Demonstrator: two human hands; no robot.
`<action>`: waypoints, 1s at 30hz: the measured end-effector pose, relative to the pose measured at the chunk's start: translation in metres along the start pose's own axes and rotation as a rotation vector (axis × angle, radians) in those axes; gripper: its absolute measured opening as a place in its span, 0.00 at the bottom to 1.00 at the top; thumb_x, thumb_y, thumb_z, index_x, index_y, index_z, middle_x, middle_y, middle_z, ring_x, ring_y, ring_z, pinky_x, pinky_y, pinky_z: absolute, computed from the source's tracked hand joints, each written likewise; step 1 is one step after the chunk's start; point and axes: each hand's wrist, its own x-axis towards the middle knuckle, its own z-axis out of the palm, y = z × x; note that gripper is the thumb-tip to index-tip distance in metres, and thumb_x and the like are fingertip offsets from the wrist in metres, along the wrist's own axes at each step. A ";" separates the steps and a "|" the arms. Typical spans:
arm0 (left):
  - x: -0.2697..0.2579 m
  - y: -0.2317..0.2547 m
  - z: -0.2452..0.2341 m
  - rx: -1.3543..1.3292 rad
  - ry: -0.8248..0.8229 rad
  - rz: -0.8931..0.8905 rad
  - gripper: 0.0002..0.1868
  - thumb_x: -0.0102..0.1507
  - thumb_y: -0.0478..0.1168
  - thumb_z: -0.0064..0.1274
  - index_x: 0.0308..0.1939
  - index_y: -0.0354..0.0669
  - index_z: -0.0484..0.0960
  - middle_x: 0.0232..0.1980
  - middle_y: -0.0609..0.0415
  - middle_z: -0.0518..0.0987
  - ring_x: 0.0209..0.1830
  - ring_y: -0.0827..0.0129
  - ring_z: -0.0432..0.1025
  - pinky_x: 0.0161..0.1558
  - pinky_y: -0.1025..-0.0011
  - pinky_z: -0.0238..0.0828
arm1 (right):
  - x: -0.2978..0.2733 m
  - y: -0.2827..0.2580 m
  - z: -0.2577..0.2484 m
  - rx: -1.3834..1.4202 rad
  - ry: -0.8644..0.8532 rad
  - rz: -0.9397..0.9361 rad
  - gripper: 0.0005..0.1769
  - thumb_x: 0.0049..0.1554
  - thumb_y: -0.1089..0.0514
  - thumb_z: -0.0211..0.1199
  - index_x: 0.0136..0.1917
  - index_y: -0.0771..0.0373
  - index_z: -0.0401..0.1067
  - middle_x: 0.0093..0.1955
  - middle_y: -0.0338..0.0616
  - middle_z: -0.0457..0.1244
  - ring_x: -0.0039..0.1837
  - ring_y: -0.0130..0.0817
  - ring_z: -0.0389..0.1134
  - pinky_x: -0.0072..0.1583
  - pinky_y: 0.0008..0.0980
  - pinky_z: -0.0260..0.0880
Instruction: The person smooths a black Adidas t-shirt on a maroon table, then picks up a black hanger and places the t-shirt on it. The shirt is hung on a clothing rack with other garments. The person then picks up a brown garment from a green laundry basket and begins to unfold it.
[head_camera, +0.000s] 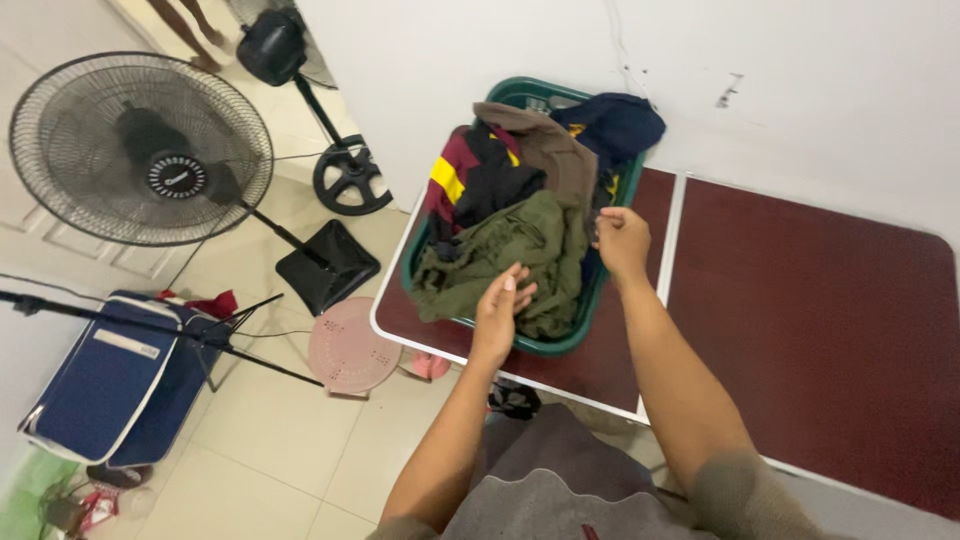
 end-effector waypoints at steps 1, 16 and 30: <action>-0.001 0.000 -0.003 0.002 -0.009 -0.006 0.31 0.73 0.53 0.37 0.73 0.35 0.67 0.70 0.43 0.73 0.64 0.56 0.74 0.64 0.63 0.71 | 0.010 0.001 0.009 -0.074 0.002 -0.030 0.14 0.58 0.59 0.63 0.56 0.67 0.76 0.51 0.51 0.71 0.50 0.36 0.73 0.51 0.35 0.75; 0.009 0.022 0.010 -0.026 0.050 -0.094 0.33 0.73 0.55 0.35 0.75 0.38 0.64 0.72 0.44 0.72 0.67 0.55 0.72 0.65 0.61 0.69 | 0.076 0.013 0.053 -0.395 -0.018 0.021 0.22 0.53 0.50 0.73 0.53 0.68 0.73 0.48 0.53 0.67 0.51 0.47 0.68 0.53 0.43 0.67; 0.009 0.015 0.046 0.586 0.384 -0.001 0.37 0.68 0.57 0.50 0.70 0.31 0.68 0.69 0.35 0.73 0.70 0.49 0.68 0.69 0.61 0.62 | 0.047 -0.039 -0.011 0.977 -0.356 0.111 0.19 0.60 0.58 0.44 0.61 0.63 0.67 0.64 0.48 0.66 0.67 0.42 0.66 0.70 0.43 0.65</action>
